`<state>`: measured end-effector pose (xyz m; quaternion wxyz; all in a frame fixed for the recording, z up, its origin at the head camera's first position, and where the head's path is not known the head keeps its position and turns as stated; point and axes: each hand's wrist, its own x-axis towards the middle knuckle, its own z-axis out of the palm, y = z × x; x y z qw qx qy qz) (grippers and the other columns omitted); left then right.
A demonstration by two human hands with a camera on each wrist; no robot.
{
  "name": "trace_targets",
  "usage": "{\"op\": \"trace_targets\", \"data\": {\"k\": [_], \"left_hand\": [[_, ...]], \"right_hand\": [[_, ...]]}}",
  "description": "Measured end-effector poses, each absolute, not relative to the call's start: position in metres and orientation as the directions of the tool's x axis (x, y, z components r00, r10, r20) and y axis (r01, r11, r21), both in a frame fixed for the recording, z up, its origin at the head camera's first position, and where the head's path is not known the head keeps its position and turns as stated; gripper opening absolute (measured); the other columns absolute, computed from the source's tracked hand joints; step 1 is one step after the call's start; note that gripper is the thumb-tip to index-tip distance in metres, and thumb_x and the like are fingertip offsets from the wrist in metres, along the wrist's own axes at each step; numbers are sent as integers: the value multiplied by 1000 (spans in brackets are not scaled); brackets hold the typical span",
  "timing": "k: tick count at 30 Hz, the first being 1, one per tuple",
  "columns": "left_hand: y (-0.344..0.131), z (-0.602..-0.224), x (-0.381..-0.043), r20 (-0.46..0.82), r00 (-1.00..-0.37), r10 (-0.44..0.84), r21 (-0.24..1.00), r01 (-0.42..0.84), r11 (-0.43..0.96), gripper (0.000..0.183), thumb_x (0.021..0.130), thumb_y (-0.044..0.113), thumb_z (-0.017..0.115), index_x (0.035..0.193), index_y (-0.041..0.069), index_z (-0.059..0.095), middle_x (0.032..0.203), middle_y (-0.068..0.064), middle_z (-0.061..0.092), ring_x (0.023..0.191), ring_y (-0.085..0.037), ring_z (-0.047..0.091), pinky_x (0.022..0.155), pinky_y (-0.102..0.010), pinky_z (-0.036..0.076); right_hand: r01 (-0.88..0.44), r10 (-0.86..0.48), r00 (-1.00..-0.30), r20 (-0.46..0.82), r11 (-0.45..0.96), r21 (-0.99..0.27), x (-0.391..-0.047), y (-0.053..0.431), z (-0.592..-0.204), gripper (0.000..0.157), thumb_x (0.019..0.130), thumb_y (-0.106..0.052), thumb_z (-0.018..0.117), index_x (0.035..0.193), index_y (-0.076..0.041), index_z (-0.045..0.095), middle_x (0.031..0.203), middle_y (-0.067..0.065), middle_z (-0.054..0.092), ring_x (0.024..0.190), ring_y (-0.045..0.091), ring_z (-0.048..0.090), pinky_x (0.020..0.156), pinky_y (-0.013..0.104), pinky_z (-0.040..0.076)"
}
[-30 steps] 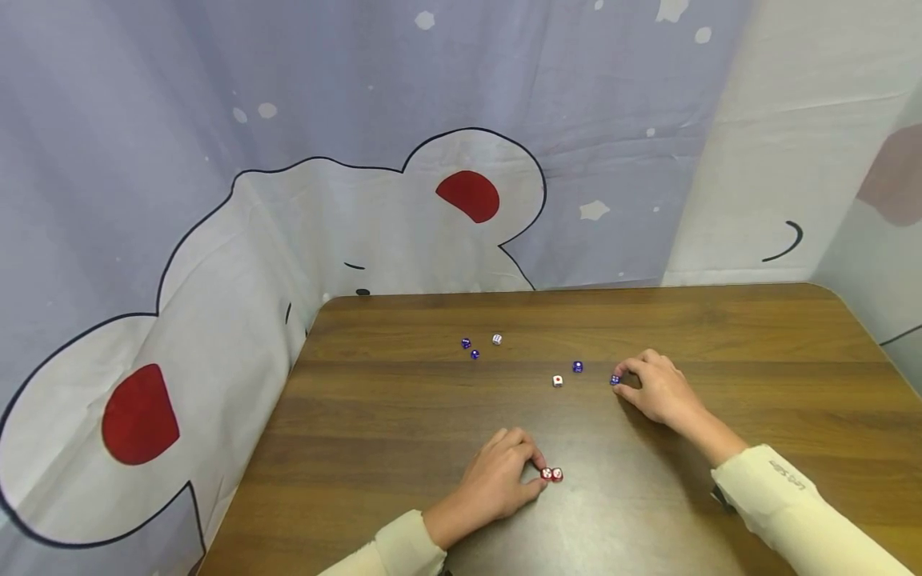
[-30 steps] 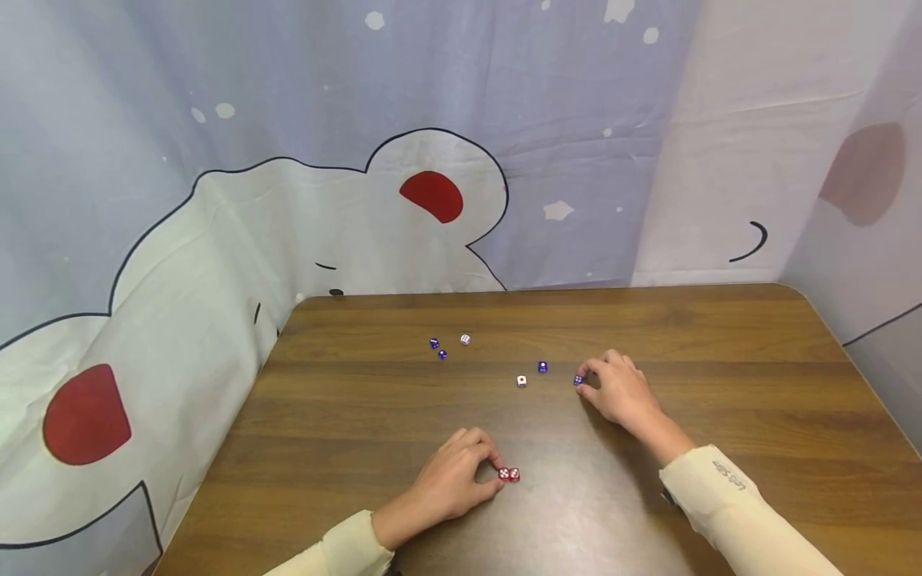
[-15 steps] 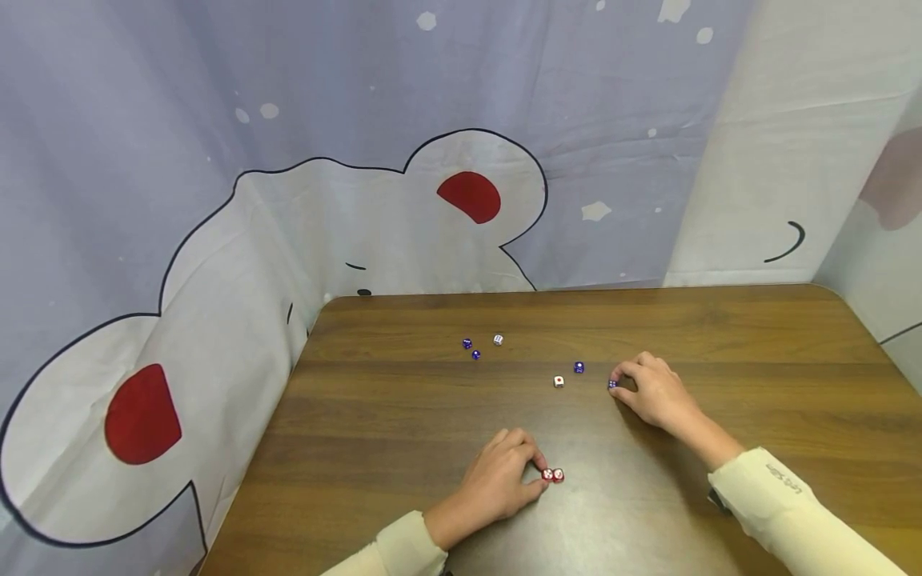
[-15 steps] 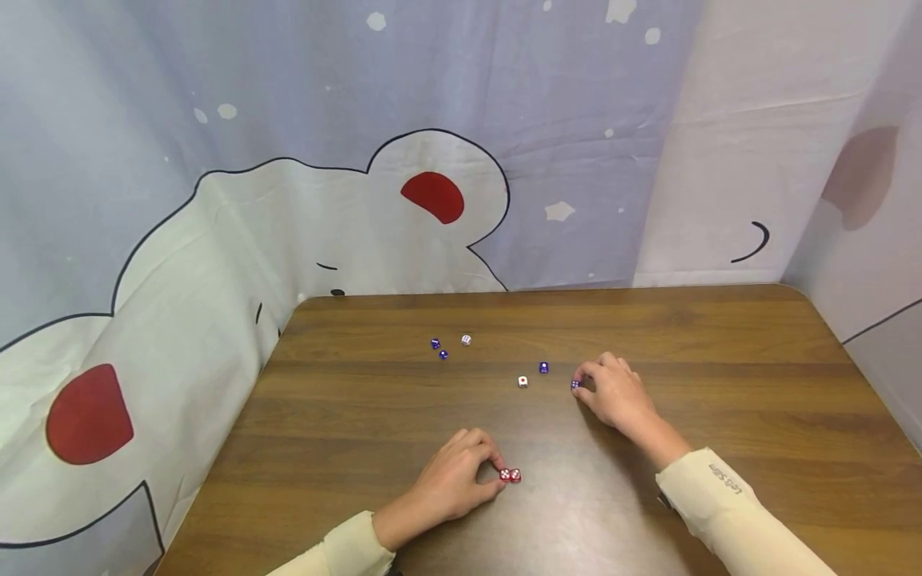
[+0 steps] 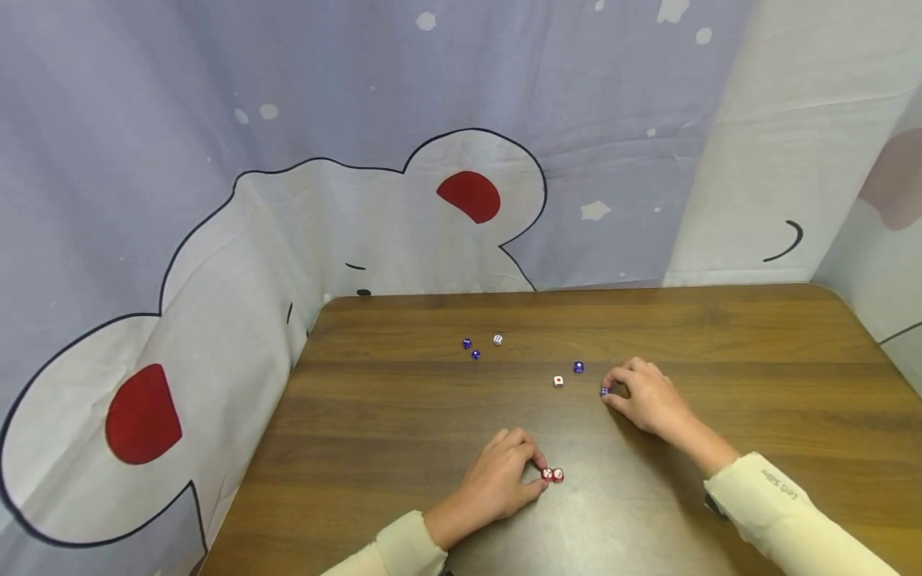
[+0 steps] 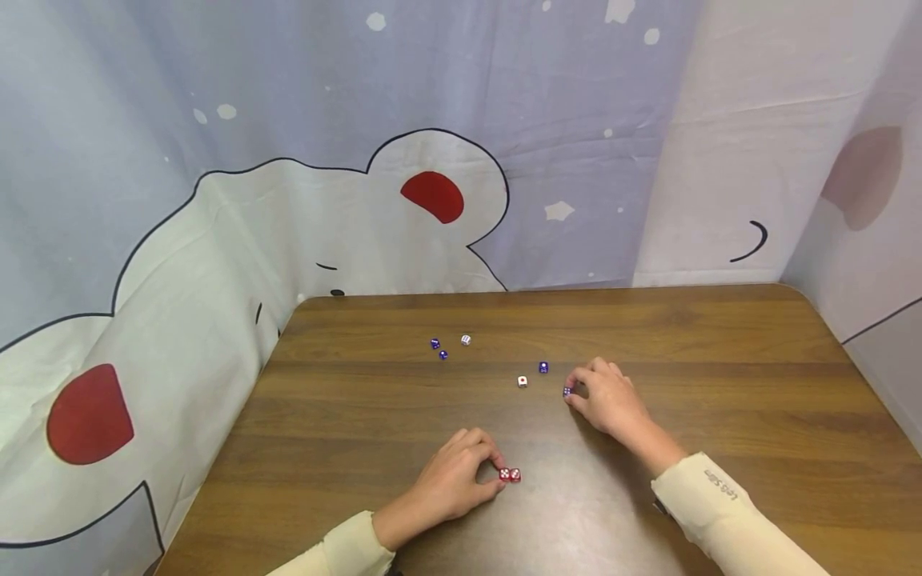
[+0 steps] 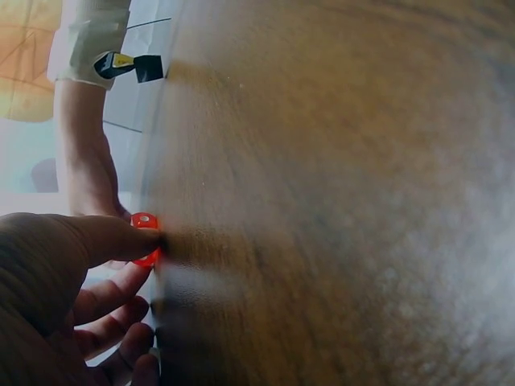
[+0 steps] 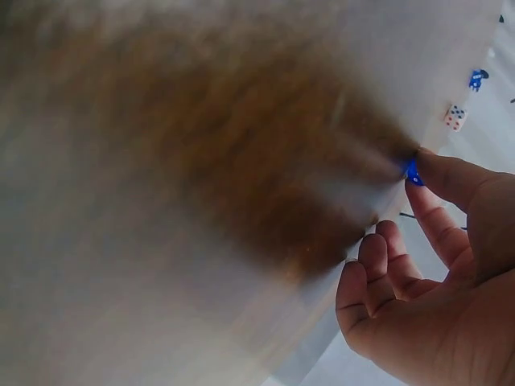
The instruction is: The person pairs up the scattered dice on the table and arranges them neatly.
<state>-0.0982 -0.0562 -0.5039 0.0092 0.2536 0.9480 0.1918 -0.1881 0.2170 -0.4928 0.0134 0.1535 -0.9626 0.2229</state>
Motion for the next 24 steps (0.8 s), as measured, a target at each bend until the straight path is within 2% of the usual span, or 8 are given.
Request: {"op": "trace_targets", "data": {"k": [24], "left_hand": [[-57,-507,-100,89,-871,483,373,479,794,16,82,34,84,90,28,72,102,16,58,91,-3,50,80,-21,44]], "right_hand": [[-369,-345,-929,134,838,-401,-172,197,-495,11,85,-21,80,92,-21,71,100,3,60,99,33,57,78,53,46]]}}
